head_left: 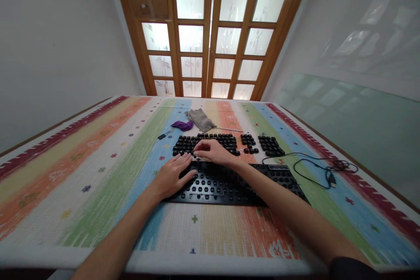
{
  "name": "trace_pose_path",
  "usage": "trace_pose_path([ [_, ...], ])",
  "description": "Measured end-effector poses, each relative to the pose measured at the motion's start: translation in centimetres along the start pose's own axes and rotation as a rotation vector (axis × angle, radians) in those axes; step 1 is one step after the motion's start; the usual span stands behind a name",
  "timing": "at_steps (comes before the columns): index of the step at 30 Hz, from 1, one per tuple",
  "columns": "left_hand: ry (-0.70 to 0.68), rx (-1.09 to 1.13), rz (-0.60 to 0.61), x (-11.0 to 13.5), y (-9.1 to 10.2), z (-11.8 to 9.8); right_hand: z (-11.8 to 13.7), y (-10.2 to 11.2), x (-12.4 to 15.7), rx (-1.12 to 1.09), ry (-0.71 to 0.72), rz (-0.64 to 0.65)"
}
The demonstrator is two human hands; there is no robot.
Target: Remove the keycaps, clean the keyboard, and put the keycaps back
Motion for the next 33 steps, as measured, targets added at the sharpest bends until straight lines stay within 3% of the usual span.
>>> trace_pose_path([
  [7, -0.052, 0.082, -0.05, 0.1, 0.4, -0.6, 0.0, -0.8, 1.2, 0.153, 0.006, -0.001],
  [14, 0.074, 0.176, -0.043, -0.1, 0.4, -0.8, 0.3, -1.8, 1.6, 0.341, 0.048, -0.042],
  [21, 0.145, 0.192, -0.085, 0.1, 0.5, -1.2, 0.6, -2.3, 2.1, 0.514, 0.202, -0.104],
  [28, 0.081, 0.126, -0.119, 0.3, 0.2, -0.9, 0.6, -3.0, 2.3, 0.695, 0.208, -0.141],
  [33, 0.055, 0.093, -0.13, 0.3, 0.1, -0.8, 1.0, -2.9, 2.6, 0.692, 0.192, -0.158],
])
Point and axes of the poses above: each hand's wrist, its own x-axis away from the middle knuckle, its own y-axis out of the back of the hand, z = x × y, the point moved 2 cm from there along -x, towards the middle knuckle, and after that the axes turned 14 degrees about x, right-handed, at the moved point
